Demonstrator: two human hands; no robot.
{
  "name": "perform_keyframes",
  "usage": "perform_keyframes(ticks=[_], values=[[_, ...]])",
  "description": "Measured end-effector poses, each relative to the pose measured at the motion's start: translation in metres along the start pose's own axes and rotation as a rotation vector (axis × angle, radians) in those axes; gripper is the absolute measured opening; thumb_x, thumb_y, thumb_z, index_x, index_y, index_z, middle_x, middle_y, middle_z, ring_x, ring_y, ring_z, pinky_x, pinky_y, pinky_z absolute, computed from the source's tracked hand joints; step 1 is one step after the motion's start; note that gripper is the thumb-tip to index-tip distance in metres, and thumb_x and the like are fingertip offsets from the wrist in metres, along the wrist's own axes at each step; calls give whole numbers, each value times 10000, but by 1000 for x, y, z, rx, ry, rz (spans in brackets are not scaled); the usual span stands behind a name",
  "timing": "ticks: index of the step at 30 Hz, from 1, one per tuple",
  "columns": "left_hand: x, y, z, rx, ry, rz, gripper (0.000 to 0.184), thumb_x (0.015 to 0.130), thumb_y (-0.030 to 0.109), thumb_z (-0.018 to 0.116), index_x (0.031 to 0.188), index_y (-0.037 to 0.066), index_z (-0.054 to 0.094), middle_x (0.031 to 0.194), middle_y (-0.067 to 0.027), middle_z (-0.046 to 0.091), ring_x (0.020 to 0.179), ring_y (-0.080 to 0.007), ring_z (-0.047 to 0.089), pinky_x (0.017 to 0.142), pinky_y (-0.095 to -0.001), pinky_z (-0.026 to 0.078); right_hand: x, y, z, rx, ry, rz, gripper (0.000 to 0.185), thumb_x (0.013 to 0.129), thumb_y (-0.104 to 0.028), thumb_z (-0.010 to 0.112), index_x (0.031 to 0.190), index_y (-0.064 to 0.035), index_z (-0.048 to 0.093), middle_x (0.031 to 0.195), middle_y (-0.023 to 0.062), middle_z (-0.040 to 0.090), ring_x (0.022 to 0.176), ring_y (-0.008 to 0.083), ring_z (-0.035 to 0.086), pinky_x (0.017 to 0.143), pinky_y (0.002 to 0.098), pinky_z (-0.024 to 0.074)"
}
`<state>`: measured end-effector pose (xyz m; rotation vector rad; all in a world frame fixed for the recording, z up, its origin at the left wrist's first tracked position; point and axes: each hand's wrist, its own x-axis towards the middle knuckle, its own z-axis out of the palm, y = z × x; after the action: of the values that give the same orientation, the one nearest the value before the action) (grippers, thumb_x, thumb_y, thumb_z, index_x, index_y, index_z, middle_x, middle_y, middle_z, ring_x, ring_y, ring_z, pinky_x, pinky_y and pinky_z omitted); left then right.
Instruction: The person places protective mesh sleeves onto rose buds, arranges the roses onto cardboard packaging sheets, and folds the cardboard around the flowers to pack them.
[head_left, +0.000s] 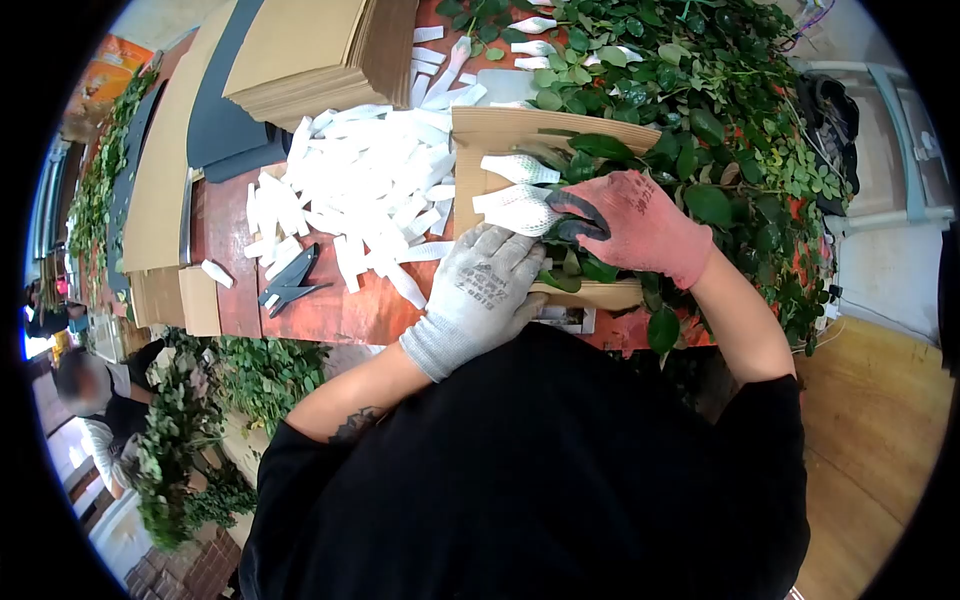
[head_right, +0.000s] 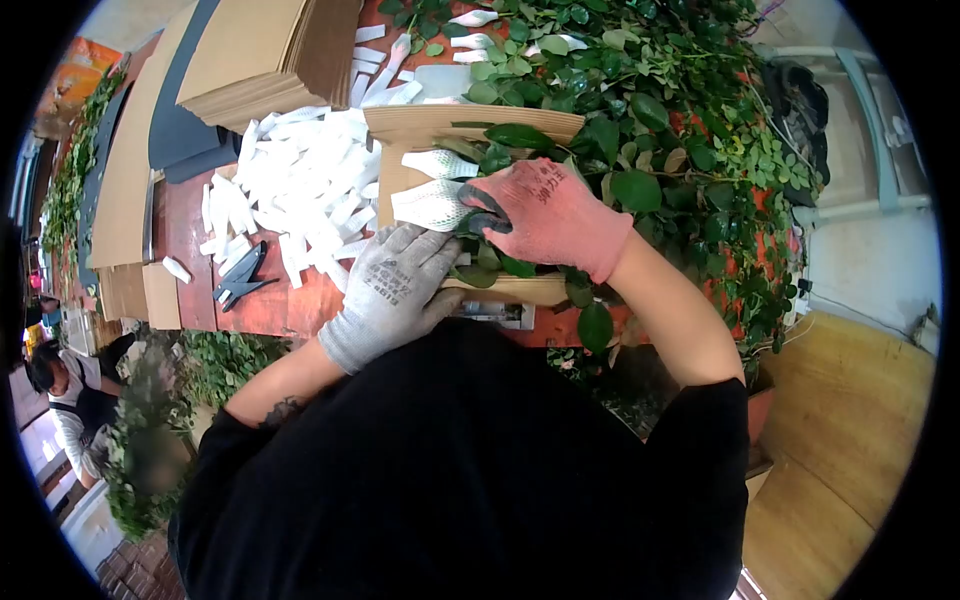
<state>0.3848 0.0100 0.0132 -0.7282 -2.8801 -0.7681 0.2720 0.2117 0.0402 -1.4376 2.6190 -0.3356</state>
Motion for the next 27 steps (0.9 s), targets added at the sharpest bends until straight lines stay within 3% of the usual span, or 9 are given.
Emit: perform_keyframes(ticks=[5,7,9,11,13,17,20,23,27], values=[[-2,3,3,15,31,11,450,742,277,668,1105,18,600,1234,-144,529,1145,-313,478,985,-444,371,20,-12,11,-138,-129,148,416,790,-276,620,1174,-127,567,1050,44,628,935,253,596,833,376,452],[-5,4,3,24,28,6,459,743,280,667,1113,17,599,1269,-151,513,1177,-313,462,988,-444,370,13,-13,25,-339,96,43,412,793,-312,609,1156,-121,567,1003,46,629,882,245,604,788,385,460],[-5,5,2,24,-24,-12,466,777,313,641,1140,27,587,1284,-127,494,1193,-286,444,1006,-433,351,21,-27,15,-362,-223,197,413,791,-338,600,1149,-133,564,961,33,622,854,226,598,752,384,449],[-5,6,-1,36,-38,-27,479,772,316,645,1148,26,579,1289,-128,488,1195,-288,441,1006,-434,351,19,-28,18,-321,-272,200,433,780,-333,614,1162,-137,559,937,20,615,840,213,592,725,371,432],[-6,7,-1,52,-54,-27,492,768,319,649,1155,26,571,1294,-129,482,1197,-290,439,1005,-435,352,9,-19,32,-425,310,-119,256,799,-201,530,1033,-99,548,780,35,613,723,238,621,572,379,447],[-5,11,-3,76,-54,-20,513,743,321,673,1148,25,567,1283,-132,484,1204,-295,430,1001,-429,356,17,-18,16,-381,216,-103,244,817,-245,550,1008,-93,557,798,51,626,764,245,632,603,374,467],[-5,11,-4,57,-77,-19,519,722,303,690,1138,20,568,1278,-135,486,1210,-297,427,997,-421,359,27,-22,-10,-170,-182,57,361,809,-384,599,1024,-98,556,867,76,650,820,248,636,660,366,480],[-6,13,0,65,-79,-23,525,705,284,701,1135,15,566,1274,-138,487,1208,-297,432,990,-415,363,28,-19,17,-202,169,-17,356,793,-390,613,989,-99,555,883,61,650,855,245,631,691,381,490],[-7,13,1,85,-54,-13,531,706,290,697,1140,16,563,1260,-138,494,1203,-293,437,982,-411,369,35,-30,10,-158,17,145,300,770,-368,641,947,-132,586,836,46,639,869,239,619,743,369,473]])
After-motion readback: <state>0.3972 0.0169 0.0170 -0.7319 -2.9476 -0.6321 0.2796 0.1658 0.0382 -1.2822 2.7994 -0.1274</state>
